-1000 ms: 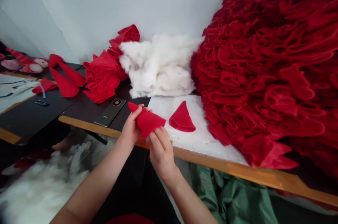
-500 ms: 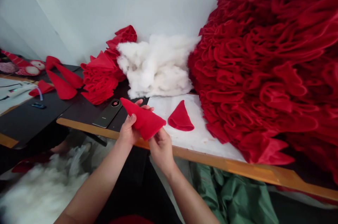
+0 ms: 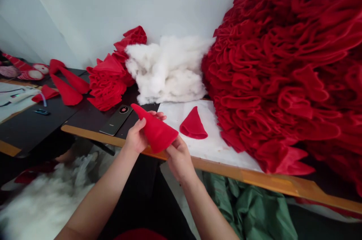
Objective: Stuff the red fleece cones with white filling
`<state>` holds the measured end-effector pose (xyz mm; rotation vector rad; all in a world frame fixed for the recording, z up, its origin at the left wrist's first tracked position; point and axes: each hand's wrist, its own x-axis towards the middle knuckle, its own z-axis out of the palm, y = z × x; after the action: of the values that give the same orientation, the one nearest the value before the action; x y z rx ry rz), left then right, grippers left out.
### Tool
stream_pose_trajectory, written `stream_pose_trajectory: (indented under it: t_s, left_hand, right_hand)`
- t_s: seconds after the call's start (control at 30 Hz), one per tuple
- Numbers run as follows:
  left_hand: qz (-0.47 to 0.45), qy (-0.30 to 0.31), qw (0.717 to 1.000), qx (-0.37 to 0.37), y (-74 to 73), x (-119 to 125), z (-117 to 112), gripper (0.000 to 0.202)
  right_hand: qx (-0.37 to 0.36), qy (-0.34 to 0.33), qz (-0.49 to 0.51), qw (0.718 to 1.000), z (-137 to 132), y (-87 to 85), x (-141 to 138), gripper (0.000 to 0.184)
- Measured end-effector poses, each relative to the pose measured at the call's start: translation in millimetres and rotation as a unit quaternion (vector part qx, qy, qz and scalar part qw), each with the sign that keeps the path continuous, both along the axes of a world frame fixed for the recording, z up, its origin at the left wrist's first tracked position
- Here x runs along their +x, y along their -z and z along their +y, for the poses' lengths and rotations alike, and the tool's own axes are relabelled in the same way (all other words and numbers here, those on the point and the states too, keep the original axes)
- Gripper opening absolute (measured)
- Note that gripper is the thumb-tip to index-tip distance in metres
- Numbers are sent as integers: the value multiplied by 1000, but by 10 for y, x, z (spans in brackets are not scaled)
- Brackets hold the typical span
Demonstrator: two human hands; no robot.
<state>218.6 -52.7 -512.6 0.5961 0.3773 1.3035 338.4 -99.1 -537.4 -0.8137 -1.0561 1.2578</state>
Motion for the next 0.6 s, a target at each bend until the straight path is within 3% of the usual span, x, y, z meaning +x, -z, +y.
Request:
stream_pose_trajectory:
  t_s: [0.1,0.2,0.3,0.4,0.5,0.6]
  left_hand:
    - [-28,-49,997,-57,14,15,59,17]
    - [-57,-62,990,-113,3,65,74,15]
    - [-70,-67,986,-138,-27,107,50,14]
    - [-66,-66,988,-126,-53,126,12,16]
    - [-61,-69,987,-128,-59,123,-11,18]
    - [-73,-75,983,-148,-52,113,-11,15]
  right_hand:
    - [53,128,-51,989,-26,95,13,30]
    - [194,238,-193,932,-58,128,26,22]
    - [259,202,-309,893,-53,103,25,26]
    - [217,165,-309,911,-15,123,3,29]
    - [208,232,-253,916,4,193,-24,30]
    - [272,272,-289,877,-22,172,-31,32]
